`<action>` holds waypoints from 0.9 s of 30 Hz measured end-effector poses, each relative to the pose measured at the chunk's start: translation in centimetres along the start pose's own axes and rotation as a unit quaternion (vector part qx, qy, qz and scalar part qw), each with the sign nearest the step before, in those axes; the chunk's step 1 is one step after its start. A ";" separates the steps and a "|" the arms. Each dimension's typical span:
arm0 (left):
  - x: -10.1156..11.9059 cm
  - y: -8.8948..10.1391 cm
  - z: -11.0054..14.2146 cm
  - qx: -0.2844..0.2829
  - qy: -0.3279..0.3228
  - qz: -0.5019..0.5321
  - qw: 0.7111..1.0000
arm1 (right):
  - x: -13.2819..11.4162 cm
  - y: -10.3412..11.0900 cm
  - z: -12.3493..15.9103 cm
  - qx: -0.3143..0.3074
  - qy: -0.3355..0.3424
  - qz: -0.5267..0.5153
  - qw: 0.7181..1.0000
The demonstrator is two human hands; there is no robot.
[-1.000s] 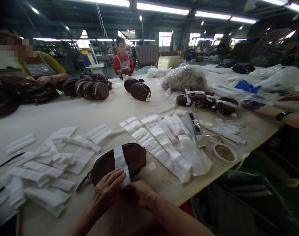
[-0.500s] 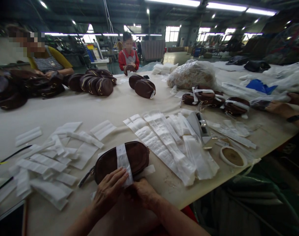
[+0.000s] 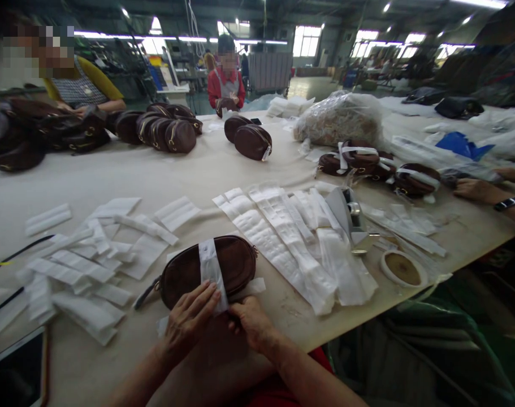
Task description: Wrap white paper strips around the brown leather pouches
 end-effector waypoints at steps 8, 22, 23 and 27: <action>-0.2 0.3 -0.2 0.007 0.012 0.013 1.000 | -1.4 2.7 4.8 0.140 0.287 0.465 0.826; -0.6 0.4 -0.4 0.018 0.029 0.027 0.999 | -1.6 0.3 3.4 0.116 0.269 0.494 0.818; -0.7 0.3 -0.3 0.017 0.031 0.030 0.999 | -1.6 0.5 3.3 0.117 0.254 0.491 0.825; -0.8 0.1 0.0 0.019 0.035 0.034 0.999 | -2.0 0.5 2.9 0.111 0.211 0.494 0.836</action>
Point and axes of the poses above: each hand's wrist, its own z-axis away from the middle knuckle, its own y-axis out of the back of the hand, x = y × z, the point moved 7 cm from there along -z, towards the middle knuckle, and after that the axes turned 2 degrees about z, right-handed, at the moved point
